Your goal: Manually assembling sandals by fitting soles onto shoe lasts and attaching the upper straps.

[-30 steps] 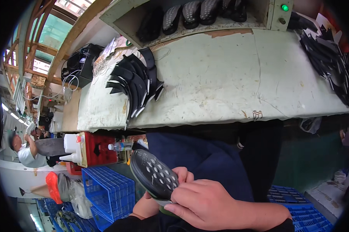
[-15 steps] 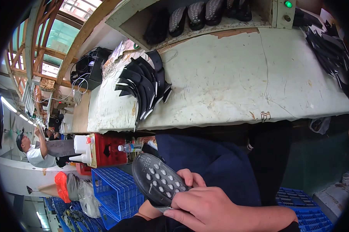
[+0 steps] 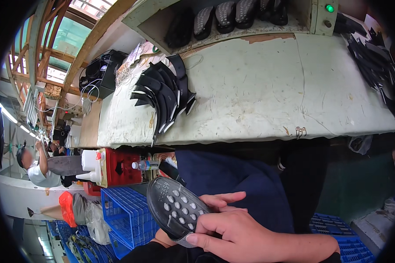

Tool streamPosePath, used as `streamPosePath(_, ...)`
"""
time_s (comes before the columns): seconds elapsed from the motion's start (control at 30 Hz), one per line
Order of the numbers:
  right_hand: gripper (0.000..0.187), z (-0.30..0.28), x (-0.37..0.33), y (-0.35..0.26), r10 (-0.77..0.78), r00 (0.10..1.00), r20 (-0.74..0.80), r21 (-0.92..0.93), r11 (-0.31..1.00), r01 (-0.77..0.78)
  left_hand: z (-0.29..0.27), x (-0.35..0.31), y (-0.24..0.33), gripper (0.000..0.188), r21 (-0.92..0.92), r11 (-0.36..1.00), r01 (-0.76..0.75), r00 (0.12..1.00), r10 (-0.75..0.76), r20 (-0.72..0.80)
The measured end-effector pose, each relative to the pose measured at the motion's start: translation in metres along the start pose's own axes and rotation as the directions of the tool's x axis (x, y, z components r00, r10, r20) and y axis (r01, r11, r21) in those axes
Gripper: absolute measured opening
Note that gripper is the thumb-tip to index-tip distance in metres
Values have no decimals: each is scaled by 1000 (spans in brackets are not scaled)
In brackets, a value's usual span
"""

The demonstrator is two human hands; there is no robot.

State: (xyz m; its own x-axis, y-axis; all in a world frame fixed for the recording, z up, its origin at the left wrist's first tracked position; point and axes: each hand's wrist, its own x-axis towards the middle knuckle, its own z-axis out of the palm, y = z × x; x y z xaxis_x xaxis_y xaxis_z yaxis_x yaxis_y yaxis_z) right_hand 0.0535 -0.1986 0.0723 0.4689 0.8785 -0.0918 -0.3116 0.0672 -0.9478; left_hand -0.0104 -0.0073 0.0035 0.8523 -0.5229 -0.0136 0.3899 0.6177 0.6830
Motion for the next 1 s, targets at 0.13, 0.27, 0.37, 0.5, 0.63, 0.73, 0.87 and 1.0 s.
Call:
streamPosePath(0.13, 20, 1, 0, -2, 44, 999, 20, 57, 997, -45, -7, -1, -3, 47, -19, 999, 36, 999, -35, 33)
streamPosePath(0.27, 31, -3, 3, -2, 204, 978, 34, 111, 972, -206, 1, 5, 3, 48, 46, 997, 65, 998, -66, 20)
streamPosePath(0.37, 45, -15, 10, -1, 357, 927, 113, 2, 933, -359, 17, 12, 15, 60, 17, 989, 147, 987, -146, -59)
streamPosePath(0.5, 56, -25, 21, -2, 458, 889, -5, -238, 863, -446, 19, 16, 5, 91, -85, 981, 175, 958, -190, -217)
streamPosePath(0.63, 55, -38, 23, -3, 472, 881, -35, -378, 810, -449, -9, 6, -27, 100, -98, 991, -91, 979, 71, -189)
streamPosePath(0.73, 48, -47, 4, -14, 88, 915, -393, -135, 979, -152, -14, 5, -27, 98, -311, 925, -217, 973, 229, 2)
streamPosePath(0.87, 41, -38, 4, -50, -368, 677, -637, -530, 847, -37, 21, 11, -5, 77, -340, 939, 45, 938, -157, -309)
streamPosePath(1.0, 41, -20, 42, -59, -597, 767, -237, -961, 259, -95, 36, 24, -6, 57, -189, 979, 77, 897, -151, -415)
